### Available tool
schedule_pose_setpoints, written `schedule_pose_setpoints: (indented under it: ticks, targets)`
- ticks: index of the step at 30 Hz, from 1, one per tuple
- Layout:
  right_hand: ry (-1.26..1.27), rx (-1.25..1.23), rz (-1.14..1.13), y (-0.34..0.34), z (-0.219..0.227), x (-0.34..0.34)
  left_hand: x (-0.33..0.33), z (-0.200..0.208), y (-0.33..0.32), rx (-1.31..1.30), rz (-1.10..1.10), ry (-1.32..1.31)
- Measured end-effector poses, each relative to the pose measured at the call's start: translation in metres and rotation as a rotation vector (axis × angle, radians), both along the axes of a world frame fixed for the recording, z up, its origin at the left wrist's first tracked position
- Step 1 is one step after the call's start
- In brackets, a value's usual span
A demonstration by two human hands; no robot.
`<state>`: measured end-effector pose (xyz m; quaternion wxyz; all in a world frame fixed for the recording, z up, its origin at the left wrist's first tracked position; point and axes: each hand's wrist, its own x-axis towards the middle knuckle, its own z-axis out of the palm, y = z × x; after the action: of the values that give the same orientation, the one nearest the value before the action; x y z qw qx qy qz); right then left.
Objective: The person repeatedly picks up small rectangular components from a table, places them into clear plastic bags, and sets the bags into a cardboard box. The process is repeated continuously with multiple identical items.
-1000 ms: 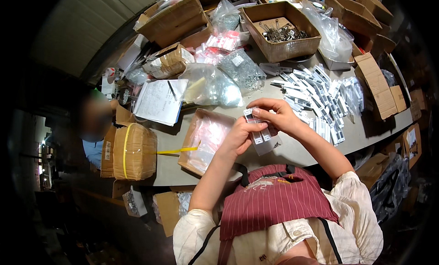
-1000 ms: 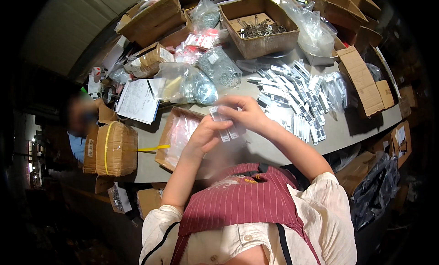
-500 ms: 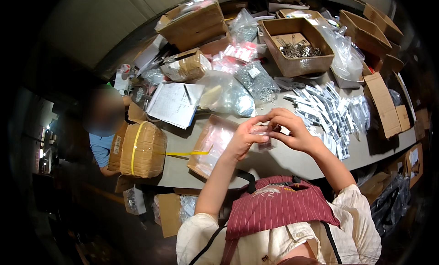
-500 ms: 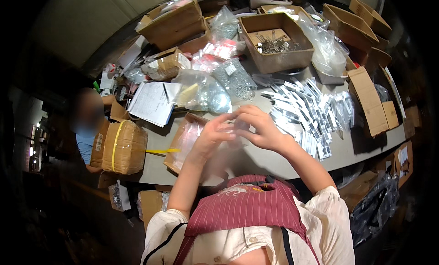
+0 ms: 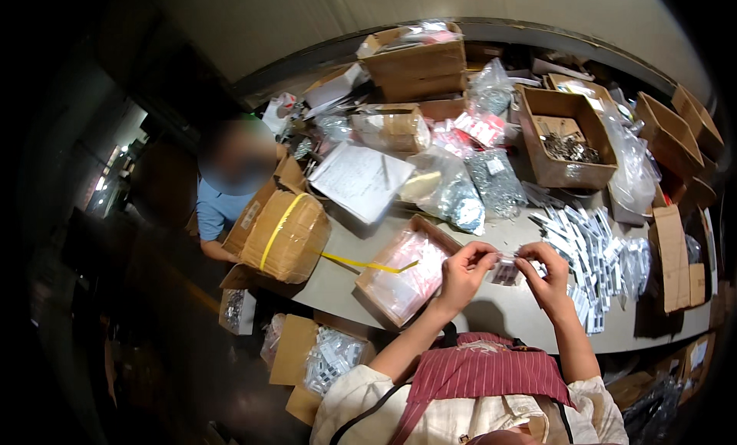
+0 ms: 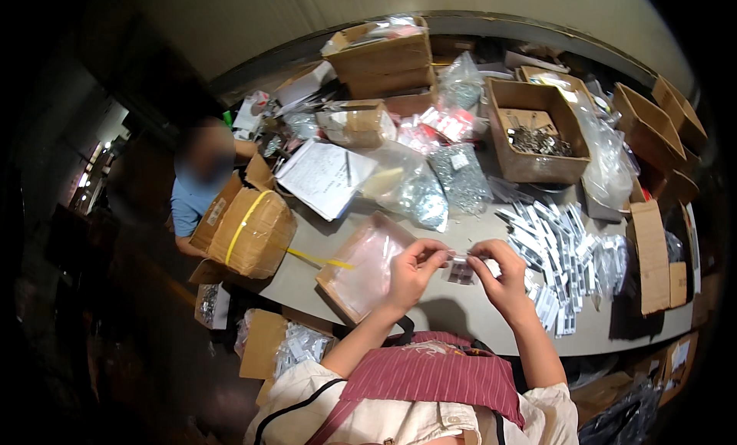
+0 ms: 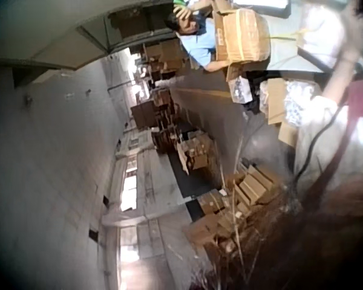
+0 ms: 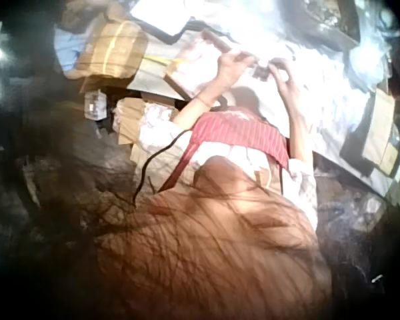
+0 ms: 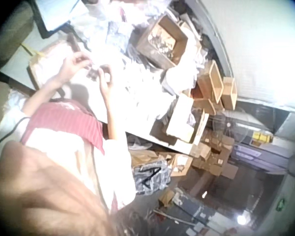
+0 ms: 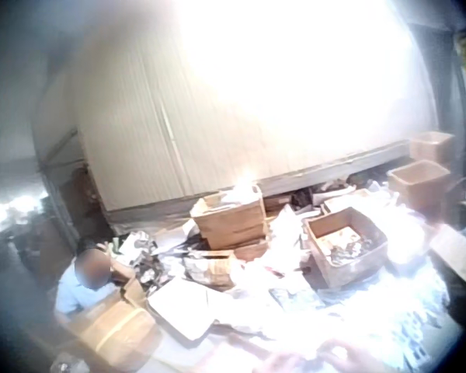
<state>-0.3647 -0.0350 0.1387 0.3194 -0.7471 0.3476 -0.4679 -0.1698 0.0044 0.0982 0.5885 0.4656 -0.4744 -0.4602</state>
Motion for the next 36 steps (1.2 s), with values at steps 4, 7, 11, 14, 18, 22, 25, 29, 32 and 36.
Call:
schedule_pose_setpoints:
  ticks: [4,7,11,14,18,22,25,29,32,36]
  targets:
    - [-0.021,0.079,0.06,0.006,-0.004,0.003,0.001,0.018,0.007,-0.287,0.146,-0.407]
    - [0.024,-0.015,0.143,0.018,0.007,0.016,-0.002,0.029,0.012,-0.572,0.228,-0.644]
    - [0.137,-0.082,0.167,0.023,-0.004,0.022,0.003,0.029,0.019,-0.604,0.246,-0.694]
    - [0.202,-0.162,0.153,0.023,-0.005,0.023,0.005,0.029,0.025,-0.597,0.248,-0.682]
    - [0.231,-0.286,0.192,0.027,0.001,0.033,0.012,0.029,0.037,-0.582,0.254,-0.682]
    - [0.244,-0.41,0.247,0.028,0.007,0.043,0.027,0.038,0.052,-0.567,0.282,-0.643]
    - [0.258,-0.483,0.319,0.026,0.012,0.052,0.053,0.036,0.071,-0.39,0.381,-0.499]
    - [0.222,-0.436,0.512,0.03,0.012,0.082,0.078,0.018,0.099,-0.205,0.398,-0.165]
    - [0.114,-0.362,0.621,0.034,0.012,0.108,0.091,0.028,0.122,-0.15,0.416,0.138]
    - [0.151,-0.066,0.645,0.015,-0.018,0.149,0.148,-0.041,0.162,-0.123,0.59,0.835]
